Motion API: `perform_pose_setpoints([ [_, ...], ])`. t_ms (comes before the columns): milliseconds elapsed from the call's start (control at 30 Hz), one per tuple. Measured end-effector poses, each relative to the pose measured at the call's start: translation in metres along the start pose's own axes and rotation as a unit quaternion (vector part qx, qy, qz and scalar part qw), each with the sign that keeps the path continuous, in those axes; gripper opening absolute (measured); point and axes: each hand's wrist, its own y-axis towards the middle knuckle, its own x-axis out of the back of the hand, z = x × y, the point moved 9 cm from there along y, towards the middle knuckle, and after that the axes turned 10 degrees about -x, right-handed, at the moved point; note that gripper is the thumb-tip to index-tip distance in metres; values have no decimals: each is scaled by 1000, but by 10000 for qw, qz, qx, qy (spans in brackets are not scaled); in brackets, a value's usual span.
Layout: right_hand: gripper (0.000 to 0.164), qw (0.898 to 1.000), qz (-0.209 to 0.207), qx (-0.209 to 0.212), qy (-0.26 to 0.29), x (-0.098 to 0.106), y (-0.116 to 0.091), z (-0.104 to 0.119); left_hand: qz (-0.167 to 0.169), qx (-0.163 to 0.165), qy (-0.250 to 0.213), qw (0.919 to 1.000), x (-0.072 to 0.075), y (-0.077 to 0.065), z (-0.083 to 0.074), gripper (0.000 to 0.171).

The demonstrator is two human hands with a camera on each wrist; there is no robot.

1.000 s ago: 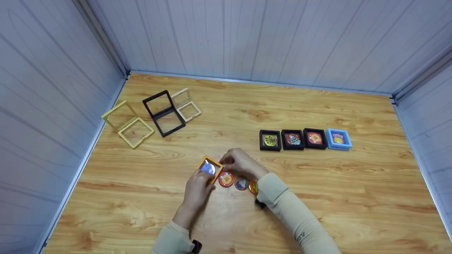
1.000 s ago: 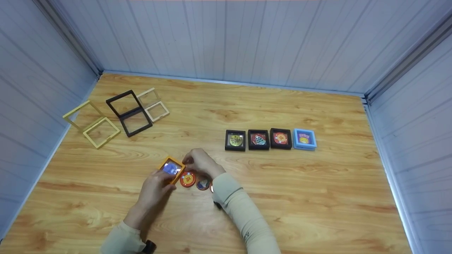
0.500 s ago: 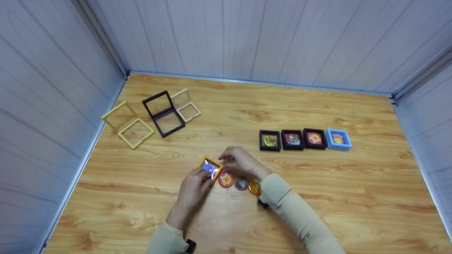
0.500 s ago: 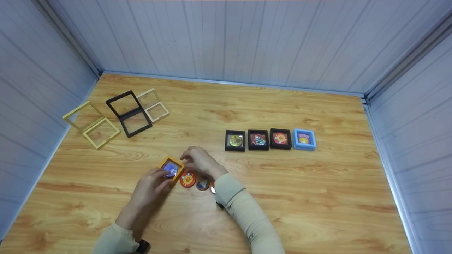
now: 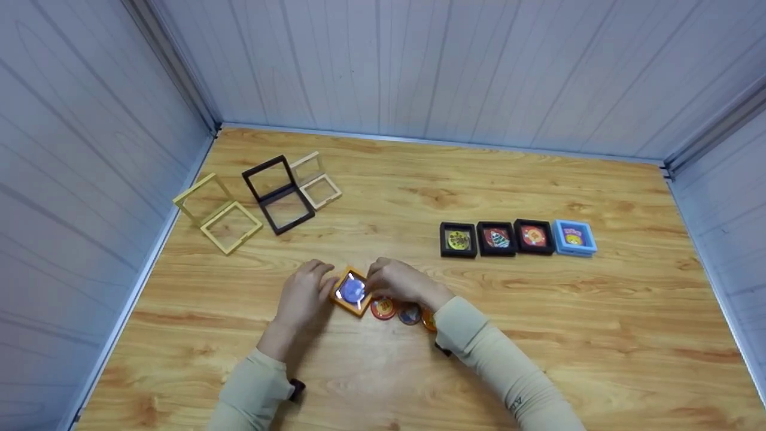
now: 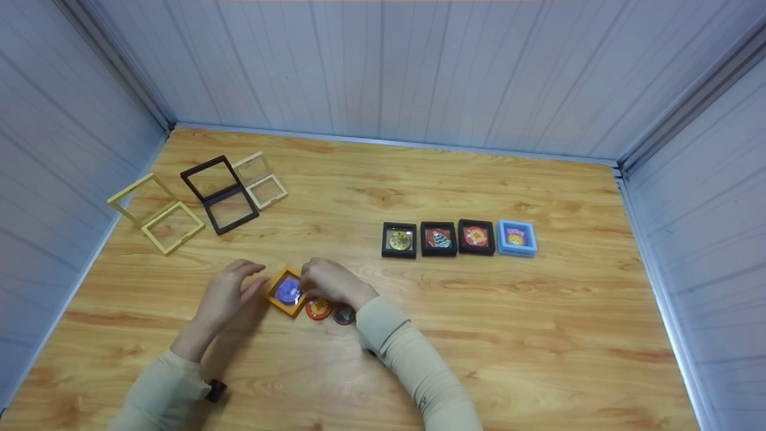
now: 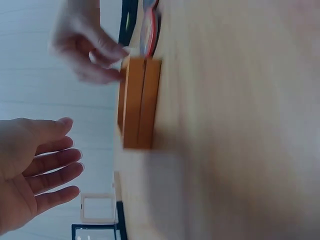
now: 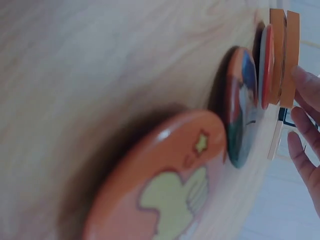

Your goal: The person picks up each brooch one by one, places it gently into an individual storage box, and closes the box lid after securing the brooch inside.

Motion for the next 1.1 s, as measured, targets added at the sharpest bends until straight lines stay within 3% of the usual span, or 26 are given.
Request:
perform_pose_setpoints([
  [133,8,9985,-253,340,-339,2,0,5,-87,-223,101,9997,11,14,8,20],
  [300,8,9986,-487,40,-188,7,-2,-4,-175,-387,281,9987,23,36,23,20],
  [567,10,9959,-517,-734,111,14,-10,-25,391,106,657,9970,29,76,59,25],
  [767,9,9889,-609,-1346,184,22,-19,-42,598,405,947,9929,36,109,82,38],
  [1100,10,9730,-744,-2117,543,27,-43,-59,1526,779,785,9821,20,144,106,59],
])
